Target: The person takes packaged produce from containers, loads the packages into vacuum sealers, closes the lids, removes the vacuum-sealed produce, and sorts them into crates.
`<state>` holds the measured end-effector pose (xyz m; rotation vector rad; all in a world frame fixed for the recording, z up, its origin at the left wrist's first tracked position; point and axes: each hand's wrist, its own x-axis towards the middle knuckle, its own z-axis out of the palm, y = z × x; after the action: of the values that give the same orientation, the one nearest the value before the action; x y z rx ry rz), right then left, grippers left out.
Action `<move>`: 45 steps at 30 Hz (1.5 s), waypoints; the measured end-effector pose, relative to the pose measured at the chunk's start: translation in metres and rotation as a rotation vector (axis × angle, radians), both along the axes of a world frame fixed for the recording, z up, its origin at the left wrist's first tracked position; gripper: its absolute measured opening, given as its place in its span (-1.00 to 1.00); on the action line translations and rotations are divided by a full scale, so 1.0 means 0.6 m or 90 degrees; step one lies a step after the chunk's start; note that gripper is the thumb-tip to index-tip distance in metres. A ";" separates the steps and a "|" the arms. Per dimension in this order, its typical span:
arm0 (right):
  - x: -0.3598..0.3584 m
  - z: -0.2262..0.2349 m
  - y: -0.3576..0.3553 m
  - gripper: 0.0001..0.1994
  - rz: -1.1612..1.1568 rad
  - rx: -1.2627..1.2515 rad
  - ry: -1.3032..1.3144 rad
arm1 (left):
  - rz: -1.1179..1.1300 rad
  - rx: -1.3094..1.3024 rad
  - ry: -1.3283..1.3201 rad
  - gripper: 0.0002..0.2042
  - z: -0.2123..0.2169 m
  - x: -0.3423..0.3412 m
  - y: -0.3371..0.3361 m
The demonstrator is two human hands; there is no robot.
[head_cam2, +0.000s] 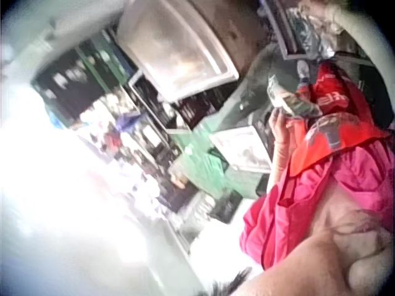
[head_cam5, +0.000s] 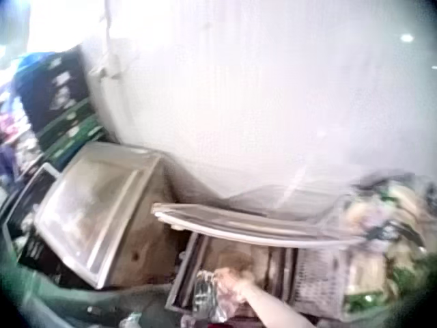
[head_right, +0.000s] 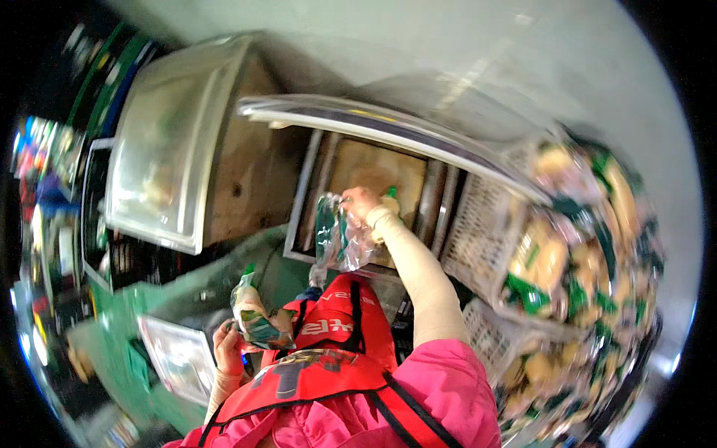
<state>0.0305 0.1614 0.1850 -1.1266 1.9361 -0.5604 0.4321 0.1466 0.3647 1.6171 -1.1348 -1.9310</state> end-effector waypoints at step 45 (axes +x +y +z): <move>0.392 0.596 1.138 -0.77 -1.265 -0.934 0.415 | -0.693 -0.121 0.161 -0.78 -0.059 -0.305 0.253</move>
<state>0.2656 0.8443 0.5427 0.7832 2.5105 -3.2048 0.2493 0.2982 0.3293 0.5961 -2.2618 -2.3723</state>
